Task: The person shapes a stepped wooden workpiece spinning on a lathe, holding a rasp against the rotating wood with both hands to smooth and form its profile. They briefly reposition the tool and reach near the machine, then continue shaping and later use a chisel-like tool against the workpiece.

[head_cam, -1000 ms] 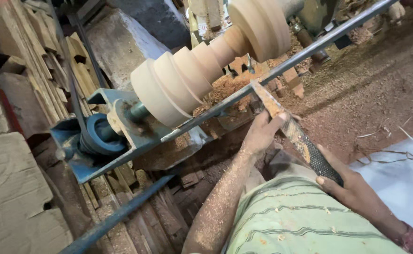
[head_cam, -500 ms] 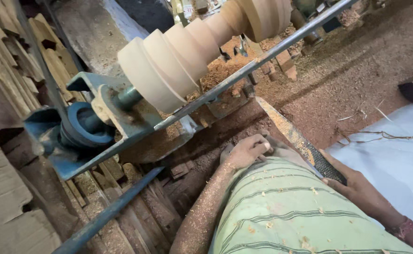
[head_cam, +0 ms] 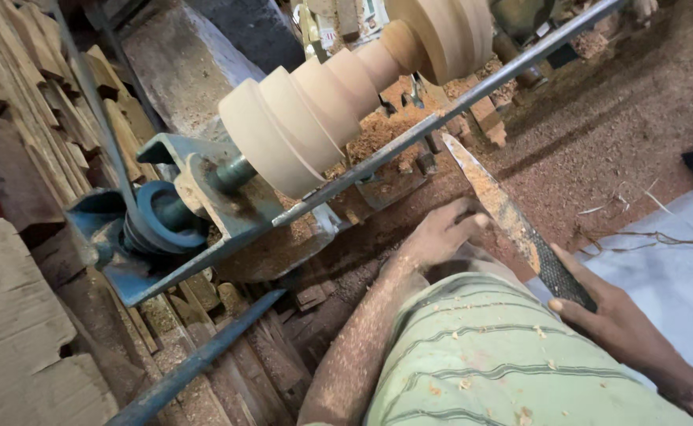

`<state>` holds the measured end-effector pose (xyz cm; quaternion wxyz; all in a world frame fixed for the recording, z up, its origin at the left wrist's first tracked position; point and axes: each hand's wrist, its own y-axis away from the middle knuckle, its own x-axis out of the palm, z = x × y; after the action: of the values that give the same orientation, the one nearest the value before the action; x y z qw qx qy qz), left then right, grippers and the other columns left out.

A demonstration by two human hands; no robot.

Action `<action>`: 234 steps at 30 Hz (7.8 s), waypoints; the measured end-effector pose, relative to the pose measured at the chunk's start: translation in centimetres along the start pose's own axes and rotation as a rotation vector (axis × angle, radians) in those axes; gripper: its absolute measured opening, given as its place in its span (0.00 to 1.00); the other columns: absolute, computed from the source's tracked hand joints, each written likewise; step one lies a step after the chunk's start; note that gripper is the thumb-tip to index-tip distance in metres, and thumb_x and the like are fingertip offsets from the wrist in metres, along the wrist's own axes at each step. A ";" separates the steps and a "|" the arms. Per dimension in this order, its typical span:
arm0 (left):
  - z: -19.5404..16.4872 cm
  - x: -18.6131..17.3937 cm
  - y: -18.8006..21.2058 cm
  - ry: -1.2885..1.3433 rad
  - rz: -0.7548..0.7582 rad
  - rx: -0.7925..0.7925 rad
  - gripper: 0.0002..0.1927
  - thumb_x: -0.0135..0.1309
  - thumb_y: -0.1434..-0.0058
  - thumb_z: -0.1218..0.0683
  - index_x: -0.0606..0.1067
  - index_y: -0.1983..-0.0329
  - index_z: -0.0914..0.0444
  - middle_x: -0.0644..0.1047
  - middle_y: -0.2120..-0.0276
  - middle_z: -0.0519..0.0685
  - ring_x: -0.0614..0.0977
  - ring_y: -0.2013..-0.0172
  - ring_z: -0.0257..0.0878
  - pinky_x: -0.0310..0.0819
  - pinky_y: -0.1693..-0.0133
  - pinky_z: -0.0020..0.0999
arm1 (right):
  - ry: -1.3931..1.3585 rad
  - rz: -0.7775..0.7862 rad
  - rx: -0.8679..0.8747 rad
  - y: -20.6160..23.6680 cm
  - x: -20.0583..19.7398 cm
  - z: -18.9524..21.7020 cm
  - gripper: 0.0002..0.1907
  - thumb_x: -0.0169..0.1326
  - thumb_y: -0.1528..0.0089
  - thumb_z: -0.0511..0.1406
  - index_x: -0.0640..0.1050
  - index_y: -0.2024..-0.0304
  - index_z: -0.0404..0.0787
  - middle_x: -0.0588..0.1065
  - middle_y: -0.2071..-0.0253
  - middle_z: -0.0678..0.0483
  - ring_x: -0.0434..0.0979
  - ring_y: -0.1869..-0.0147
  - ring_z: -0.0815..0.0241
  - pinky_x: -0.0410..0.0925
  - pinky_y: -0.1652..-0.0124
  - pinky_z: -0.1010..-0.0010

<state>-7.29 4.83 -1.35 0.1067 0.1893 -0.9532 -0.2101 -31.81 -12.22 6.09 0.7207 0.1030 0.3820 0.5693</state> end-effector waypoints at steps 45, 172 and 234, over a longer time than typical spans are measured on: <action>27.8 -0.3 13.0 0.080 -0.617 -0.514 0.15 0.54 0.34 0.49 0.75 0.60 0.67 0.78 0.72 0.50 0.80 0.72 0.39 0.79 0.70 0.36 | 0.923 -0.393 -0.096 -32.2 -4.6 5.7 0.12 0.55 0.40 0.31 0.78 0.53 0.38 0.79 0.61 0.43 0.83 0.61 0.47 0.75 0.66 0.59; -4.9 0.7 -13.0 0.765 -0.705 0.340 0.23 0.43 0.23 0.47 0.72 0.55 0.74 0.78 0.64 0.54 0.82 0.73 0.40 0.81 0.76 0.33 | -0.197 -0.113 -0.175 -4.4 0.6 3.7 0.42 0.62 0.42 0.35 0.62 0.26 0.54 0.74 0.53 0.57 0.71 0.65 0.70 0.72 0.70 0.74; -6.5 -0.2 -11.2 0.667 -0.671 0.307 0.21 0.42 0.25 0.46 0.75 0.52 0.68 0.80 0.62 0.51 0.79 0.70 0.33 0.78 0.77 0.29 | -0.052 -0.177 0.147 -3.4 2.3 5.4 0.45 0.64 0.44 0.39 0.62 0.26 0.61 0.80 0.65 0.53 0.70 0.71 0.66 0.71 0.66 0.70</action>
<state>-1.75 -6.84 -0.59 0.3031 0.5559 -0.7738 -0.0179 -25.58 -9.71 6.82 0.7684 0.1362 0.4114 0.4709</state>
